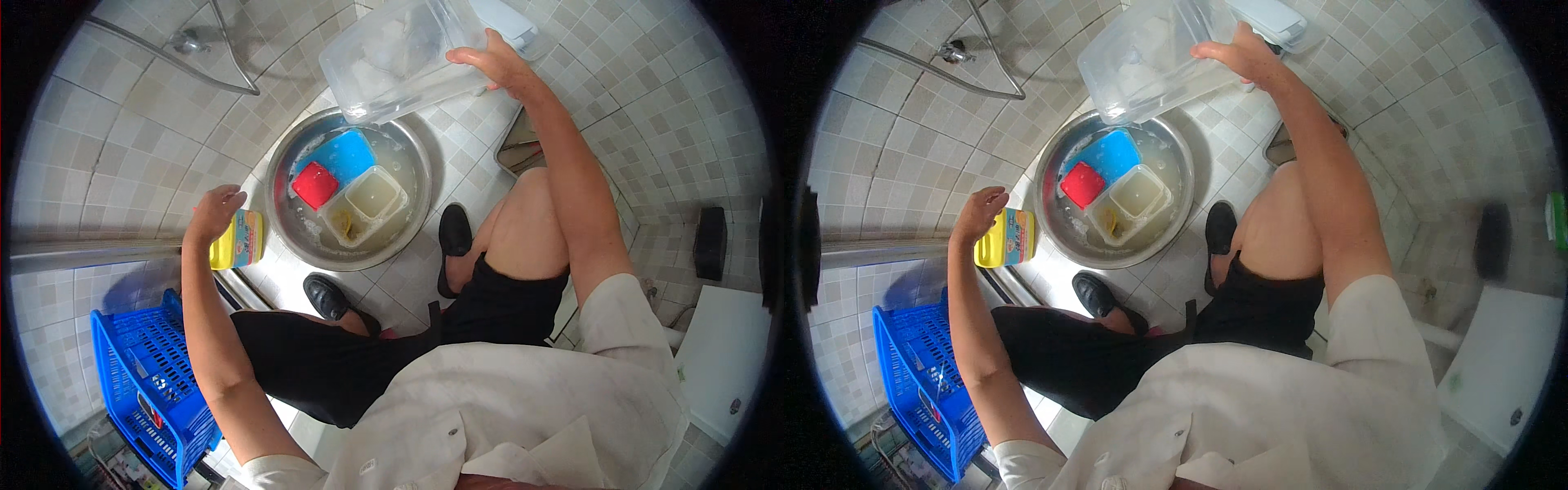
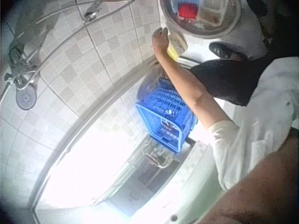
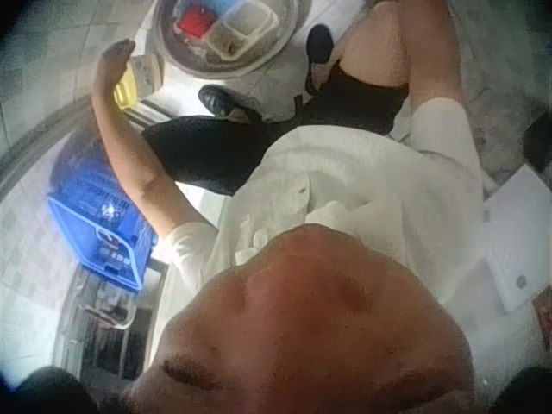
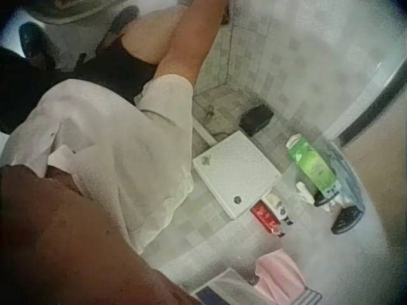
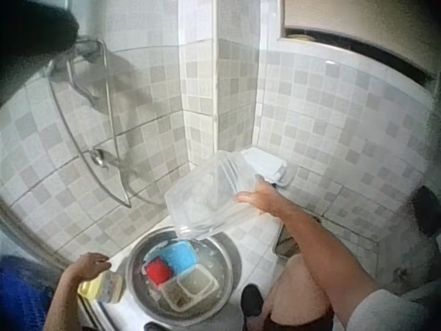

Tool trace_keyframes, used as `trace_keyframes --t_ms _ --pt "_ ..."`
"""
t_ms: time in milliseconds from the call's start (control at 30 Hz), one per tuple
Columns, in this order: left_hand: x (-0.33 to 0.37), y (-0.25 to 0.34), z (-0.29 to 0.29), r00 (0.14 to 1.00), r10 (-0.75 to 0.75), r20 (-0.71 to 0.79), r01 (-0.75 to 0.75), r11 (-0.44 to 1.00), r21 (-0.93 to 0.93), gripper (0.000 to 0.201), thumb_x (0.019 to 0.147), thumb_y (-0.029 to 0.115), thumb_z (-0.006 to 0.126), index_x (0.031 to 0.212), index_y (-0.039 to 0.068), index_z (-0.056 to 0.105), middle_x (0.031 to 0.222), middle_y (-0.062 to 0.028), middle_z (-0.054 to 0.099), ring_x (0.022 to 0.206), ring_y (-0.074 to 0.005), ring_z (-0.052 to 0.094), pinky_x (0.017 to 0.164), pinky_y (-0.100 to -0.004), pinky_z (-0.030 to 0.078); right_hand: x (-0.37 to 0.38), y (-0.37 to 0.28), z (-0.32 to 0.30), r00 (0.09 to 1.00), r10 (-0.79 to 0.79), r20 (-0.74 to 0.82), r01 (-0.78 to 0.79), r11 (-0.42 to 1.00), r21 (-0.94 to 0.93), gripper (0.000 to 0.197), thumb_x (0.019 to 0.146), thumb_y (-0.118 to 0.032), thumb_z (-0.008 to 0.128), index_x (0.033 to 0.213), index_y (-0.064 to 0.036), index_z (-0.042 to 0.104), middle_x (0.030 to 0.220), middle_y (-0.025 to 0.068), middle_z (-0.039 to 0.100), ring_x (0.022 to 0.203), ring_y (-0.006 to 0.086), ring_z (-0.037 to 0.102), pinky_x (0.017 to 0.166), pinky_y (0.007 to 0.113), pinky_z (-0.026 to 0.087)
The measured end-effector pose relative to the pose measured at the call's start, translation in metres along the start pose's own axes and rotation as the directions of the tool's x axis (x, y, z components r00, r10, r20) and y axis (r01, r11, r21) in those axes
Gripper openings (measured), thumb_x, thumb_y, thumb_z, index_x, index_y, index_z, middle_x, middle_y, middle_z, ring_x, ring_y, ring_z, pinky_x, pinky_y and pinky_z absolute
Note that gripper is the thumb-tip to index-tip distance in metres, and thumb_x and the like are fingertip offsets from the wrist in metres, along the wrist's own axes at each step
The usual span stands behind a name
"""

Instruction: Washing plastic food containers in a metal basin on the floor

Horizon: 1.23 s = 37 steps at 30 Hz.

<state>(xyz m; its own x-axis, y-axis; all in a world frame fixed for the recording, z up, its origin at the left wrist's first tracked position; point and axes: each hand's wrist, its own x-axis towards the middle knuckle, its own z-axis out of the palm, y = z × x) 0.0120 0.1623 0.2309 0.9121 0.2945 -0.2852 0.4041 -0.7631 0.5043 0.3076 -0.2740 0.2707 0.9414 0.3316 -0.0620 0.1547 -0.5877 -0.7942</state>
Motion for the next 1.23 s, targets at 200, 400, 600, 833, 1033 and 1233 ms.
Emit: trace_keyframes --t_ms 200,400,600,833,1033,1233 --pt "-0.001 0.002 0.000 0.999 -0.032 0.010 0.032 0.999 -0.011 0.045 0.086 0.030 0.059 0.112 -0.007 0.062 0.104 -0.0246 0.067 0.099 -0.0322 0.065 0.087 -0.0372 0.048 -0.003 -0.004 0.001 0.999 -0.036 -0.018 0.035 0.999 -0.029 0.115 0.062 -0.051 0.078 0.134 0.0208 0.024 0.129 0.0341 0.044 0.115 0.0357 0.051 0.082 0.041 0.050" --pt "0.003 -0.008 0.000 1.000 -0.026 0.012 0.027 0.998 -0.049 0.045 0.086 0.031 0.059 0.112 -0.006 0.062 0.103 -0.0245 0.067 0.098 -0.0324 0.065 0.087 -0.0372 0.048 -0.009 -0.013 0.001 0.999 -0.046 -0.027 0.045 0.997 -0.057 0.112 0.064 -0.048 0.077 0.142 0.0104 0.021 0.141 0.0254 0.038 0.127 0.0358 0.044 0.092 0.047 0.046" --pt "0.005 -0.010 0.001 0.999 -0.030 0.020 0.031 0.999 -0.033 0.046 0.085 0.030 0.060 0.113 -0.007 0.062 0.105 -0.0262 0.066 0.102 -0.0328 0.065 0.088 -0.0377 0.048 0.013 0.012 0.008 0.989 -0.134 -0.068 0.122 0.981 -0.150 0.109 0.062 -0.049 0.078 0.136 0.0145 0.029 0.134 0.0334 0.041 0.125 0.0405 0.043 0.103 0.041 0.038" --pt "0.003 -0.005 0.002 0.999 -0.030 0.036 0.032 0.998 -0.059 0.047 0.086 0.029 0.060 0.114 -0.008 0.061 0.106 -0.0263 0.066 0.102 -0.0328 0.064 0.088 -0.0375 0.048 0.013 0.012 0.011 0.985 -0.152 -0.087 0.132 0.971 -0.200 0.119 0.059 -0.056 0.076 0.135 0.0180 0.024 0.132 0.0420 0.034 0.124 0.0485 0.042 0.103 0.044 0.038" --pt "0.006 -0.014 0.004 0.999 -0.039 0.038 0.041 0.998 -0.050 0.047 0.086 0.029 0.060 0.114 -0.008 0.061 0.108 -0.0263 0.065 0.102 -0.0334 0.064 0.089 -0.0379 0.048 0.000 -0.007 0.007 0.999 -0.029 -0.020 0.024 0.971 -0.239 0.120 0.057 -0.056 0.077 0.136 0.0169 0.024 0.129 0.0393 0.037 0.121 0.0486 0.044 0.100 0.044 0.041" --pt "0.007 -0.006 0.003 0.991 -0.111 0.069 0.115 0.991 -0.063 0.052 0.085 0.033 0.062 0.119 -0.006 0.060 0.112 -0.0256 0.064 0.107 -0.0351 0.062 0.093 -0.0386 0.047 -0.007 -0.014 0.003 0.999 0.016 0.036 -0.006 0.965 -0.263 0.118 0.063 -0.053 0.073 0.139 0.0176 0.018 0.132 0.0444 0.030 0.126 0.0521 0.037 0.104 0.049 0.037"
